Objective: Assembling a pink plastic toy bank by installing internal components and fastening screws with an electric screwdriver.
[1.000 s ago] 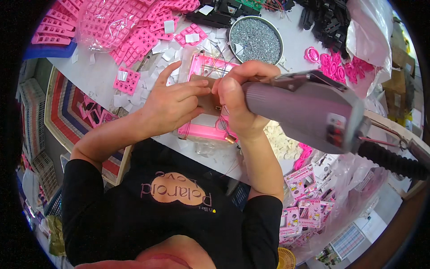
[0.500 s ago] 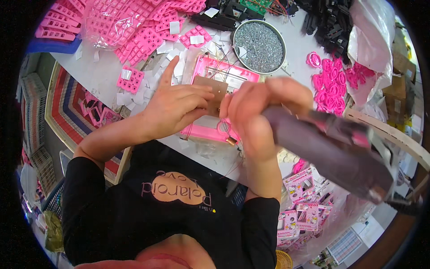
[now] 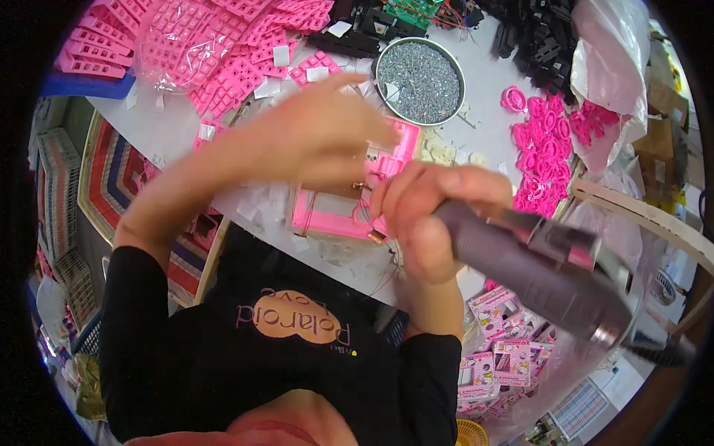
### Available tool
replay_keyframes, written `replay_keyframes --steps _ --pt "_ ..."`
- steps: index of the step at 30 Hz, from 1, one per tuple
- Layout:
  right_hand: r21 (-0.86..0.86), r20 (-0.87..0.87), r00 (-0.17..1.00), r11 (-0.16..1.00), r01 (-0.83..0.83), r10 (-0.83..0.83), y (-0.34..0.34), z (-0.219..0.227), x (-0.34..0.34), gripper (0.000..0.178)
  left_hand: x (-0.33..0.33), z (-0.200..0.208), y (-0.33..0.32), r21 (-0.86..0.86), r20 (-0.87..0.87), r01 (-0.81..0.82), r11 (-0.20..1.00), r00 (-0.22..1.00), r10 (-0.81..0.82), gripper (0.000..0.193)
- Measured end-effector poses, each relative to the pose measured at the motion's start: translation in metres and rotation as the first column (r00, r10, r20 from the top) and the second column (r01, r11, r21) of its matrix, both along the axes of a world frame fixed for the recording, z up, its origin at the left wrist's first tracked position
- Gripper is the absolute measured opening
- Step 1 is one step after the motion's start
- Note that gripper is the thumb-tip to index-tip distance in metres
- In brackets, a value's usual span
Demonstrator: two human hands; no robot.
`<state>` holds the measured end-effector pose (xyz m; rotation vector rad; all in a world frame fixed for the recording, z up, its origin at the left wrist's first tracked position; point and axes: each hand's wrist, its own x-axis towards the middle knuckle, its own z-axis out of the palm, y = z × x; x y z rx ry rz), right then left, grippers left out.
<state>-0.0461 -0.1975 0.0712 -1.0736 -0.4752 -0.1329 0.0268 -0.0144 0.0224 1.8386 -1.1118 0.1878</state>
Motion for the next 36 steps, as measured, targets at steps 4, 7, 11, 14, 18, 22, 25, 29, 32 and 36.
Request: replay_keyframes --steps 4,7,11,14,18,22,25,29,32,36 --pt "-0.090 0.021 0.999 0.996 -0.026 0.028 0.009 -0.012 0.010 0.044 0.103 0.003 -0.046 0.552 0.346 -0.407 0.728 0.906 0.244 0.011" --pt "-0.057 -0.053 0.999 0.998 -0.011 0.008 0.016 -0.017 0.003 0.041 0.119 -0.033 -0.070 0.699 0.346 -0.321 0.640 0.934 0.090 0.012" --pt "-0.033 -0.069 0.997 0.998 -0.048 0.046 0.025 -0.030 -0.002 0.038 0.116 -0.028 -0.079 0.708 0.265 -0.305 0.637 0.951 0.161 0.011" --pt "-0.071 -0.088 0.993 0.994 -0.087 0.081 0.028 -0.032 -0.007 0.037 0.118 -0.041 -0.075 0.637 0.388 -0.366 0.678 0.913 0.128 0.012" --pt "-0.202 -0.066 0.998 0.979 -0.025 0.011 0.036 -0.030 -0.011 0.035 0.121 -0.039 -0.068 0.578 0.380 -0.385 0.719 0.907 0.180 0.025" --pt "-0.251 -0.055 0.998 0.968 -0.023 0.010 0.042 -0.031 -0.012 0.029 0.114 -0.016 -0.055 0.418 0.336 -0.431 0.800 0.891 0.305 0.028" --pt "-0.283 -0.028 0.998 0.957 -0.059 0.054 0.045 -0.034 -0.012 0.027 0.082 -0.003 -0.031 0.212 0.258 -0.433 0.876 0.889 0.377 0.025" --pt "-0.335 -0.010 0.997 0.939 -0.077 0.079 0.046 -0.036 -0.014 0.029 0.015 0.011 0.026 0.170 0.114 -0.309 0.936 0.949 0.293 0.015" --pt "-0.298 -0.039 0.990 0.944 -0.142 0.136 0.040 -0.035 -0.011 0.034 -0.027 -0.012 0.049 0.153 0.061 -0.248 0.957 0.969 0.241 0.014" --pt "-0.140 0.010 0.987 0.977 -0.158 0.161 0.033 -0.010 -0.004 0.040 -0.061 -0.025 0.052 0.089 -0.048 -0.197 0.976 0.978 0.202 0.015"
